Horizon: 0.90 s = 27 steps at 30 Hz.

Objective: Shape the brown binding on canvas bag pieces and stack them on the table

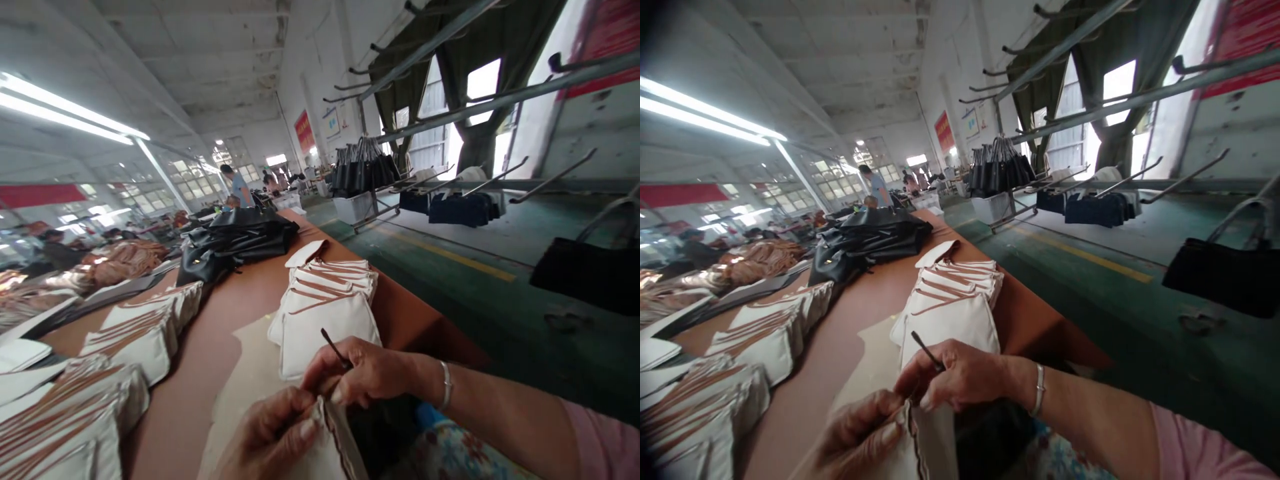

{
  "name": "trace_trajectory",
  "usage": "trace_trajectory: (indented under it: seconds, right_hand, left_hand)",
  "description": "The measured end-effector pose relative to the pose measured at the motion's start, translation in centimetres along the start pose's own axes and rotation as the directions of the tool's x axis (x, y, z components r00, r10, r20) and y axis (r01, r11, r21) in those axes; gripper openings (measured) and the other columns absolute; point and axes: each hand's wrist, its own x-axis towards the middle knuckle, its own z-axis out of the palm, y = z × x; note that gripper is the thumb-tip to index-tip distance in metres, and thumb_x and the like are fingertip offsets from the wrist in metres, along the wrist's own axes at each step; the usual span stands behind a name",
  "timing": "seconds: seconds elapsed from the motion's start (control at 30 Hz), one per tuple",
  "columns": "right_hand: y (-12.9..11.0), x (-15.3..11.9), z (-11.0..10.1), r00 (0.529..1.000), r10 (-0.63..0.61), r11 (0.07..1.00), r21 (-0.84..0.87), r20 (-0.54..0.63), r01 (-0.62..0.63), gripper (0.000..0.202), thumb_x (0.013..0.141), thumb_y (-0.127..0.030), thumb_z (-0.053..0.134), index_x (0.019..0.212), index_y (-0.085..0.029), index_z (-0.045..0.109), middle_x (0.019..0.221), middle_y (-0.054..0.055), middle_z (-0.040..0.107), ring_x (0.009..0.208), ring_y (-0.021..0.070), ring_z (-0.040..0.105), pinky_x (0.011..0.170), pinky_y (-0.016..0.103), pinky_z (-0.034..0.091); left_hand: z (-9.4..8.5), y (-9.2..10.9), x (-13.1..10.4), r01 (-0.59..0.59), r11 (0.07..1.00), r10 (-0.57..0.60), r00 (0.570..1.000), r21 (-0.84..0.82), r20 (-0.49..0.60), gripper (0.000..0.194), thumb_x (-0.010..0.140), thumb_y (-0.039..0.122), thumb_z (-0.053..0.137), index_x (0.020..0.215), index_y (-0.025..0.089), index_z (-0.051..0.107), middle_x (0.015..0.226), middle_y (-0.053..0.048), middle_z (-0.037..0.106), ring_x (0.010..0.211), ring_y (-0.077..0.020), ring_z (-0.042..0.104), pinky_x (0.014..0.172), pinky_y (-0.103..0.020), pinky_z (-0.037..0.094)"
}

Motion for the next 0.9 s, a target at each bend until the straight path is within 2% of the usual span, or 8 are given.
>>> trace_trajectory:
  seconds: [0.2,0.33,0.4,0.47,0.53,0.63,0.8,0.9]
  right_hand:
    - [3.0,-3.4,0.1,0.997,-0.011,1.000,0.003,-0.078,0.011,0.032,0.075,-0.027,0.072,0.099,-0.011,0.059,0.081,0.002,0.062,0.065,0.0084,0.053,0.060,0.018,0.043]
    - [2.7,-4.7,0.4,0.978,-0.109,0.931,-0.364,-0.176,0.038,0.016,0.084,-0.027,0.063,0.088,-0.012,0.057,0.074,0.000,0.057,0.064,0.0087,0.049,0.059,0.019,0.040]
    - [2.5,-5.3,0.7,0.960,-0.234,0.744,-0.663,-0.152,0.076,0.011,0.089,-0.023,0.053,0.088,-0.013,0.057,0.077,0.002,0.058,0.067,0.0113,0.051,0.061,0.022,0.040]
    - [2.7,-5.7,0.9,0.933,-0.360,0.428,-0.892,-0.023,0.143,0.012,0.090,-0.019,0.046,0.087,-0.013,0.055,0.079,0.006,0.058,0.070,0.0152,0.052,0.062,0.026,0.040]
    - [3.1,-6.1,1.0,0.899,-0.420,0.109,-0.976,0.128,0.190,0.011,0.089,-0.017,0.044,0.084,-0.013,0.053,0.079,0.007,0.057,0.073,0.0181,0.052,0.061,0.028,0.038]
    - [3.7,-6.4,1.1,0.853,-0.467,-0.094,-0.972,0.233,0.214,0.012,0.091,-0.016,0.044,0.081,-0.014,0.050,0.076,0.006,0.054,0.070,0.0176,0.050,0.057,0.028,0.035]
    - [3.7,-6.8,1.3,0.800,-0.510,-0.159,-0.949,0.316,0.274,0.024,0.094,-0.011,0.033,0.079,-0.014,0.051,0.068,0.005,0.054,0.061,0.0172,0.047,0.049,0.030,0.029]
    - [3.4,-6.8,1.3,0.827,-0.557,0.132,-0.974,0.083,0.186,0.021,0.091,-0.017,0.035,0.076,-0.016,0.049,0.067,0.005,0.055,0.060,0.0169,0.049,0.049,0.029,0.032]
  left_hand:
    - [1.9,-0.3,1.1,-0.037,0.990,0.020,0.993,0.139,0.116,0.029,0.084,0.043,0.066,0.081,0.015,0.071,0.077,-0.002,0.063,0.072,-0.0139,0.051,0.065,-0.020,0.039]
    - [3.1,-0.2,0.8,-0.010,0.973,0.006,1.000,0.229,0.016,0.033,0.087,0.045,0.061,0.080,0.015,0.071,0.075,-0.003,0.064,0.072,-0.0151,0.052,0.064,-0.020,0.040]
    - [3.5,-0.4,0.8,0.001,0.968,0.013,0.998,0.251,-0.057,0.031,0.086,0.045,0.062,0.079,0.016,0.071,0.074,-0.002,0.065,0.072,-0.0157,0.052,0.064,-0.020,0.041]
    - [4.0,-0.8,0.9,-0.013,0.968,0.044,0.992,0.249,-0.119,0.030,0.082,0.046,0.067,0.075,0.017,0.072,0.072,-0.001,0.065,0.070,-0.0156,0.052,0.061,-0.019,0.040]
    - [4.5,-0.9,0.9,-0.024,0.978,0.060,0.984,0.206,-0.171,0.030,0.077,0.047,0.071,0.069,0.018,0.071,0.068,-0.001,0.064,0.067,-0.0156,0.051,0.058,-0.019,0.040]
    - [5.5,-0.8,1.0,-0.010,0.996,0.027,0.982,0.091,-0.189,0.029,0.076,0.048,0.071,0.070,0.019,0.072,0.069,-0.002,0.065,0.069,-0.0176,0.053,0.061,-0.020,0.043]
    - [6.4,-1.3,1.3,0.053,0.994,-0.038,0.988,0.096,-0.149,0.032,0.080,0.048,0.067,0.074,0.017,0.070,0.072,-0.002,0.063,0.070,-0.0169,0.053,0.064,-0.021,0.044]
    - [6.2,-2.2,1.4,0.081,0.995,-0.073,0.991,0.064,-0.116,0.034,0.081,0.050,0.065,0.077,0.016,0.069,0.072,-0.002,0.061,0.066,-0.0141,0.050,0.056,-0.019,0.040]
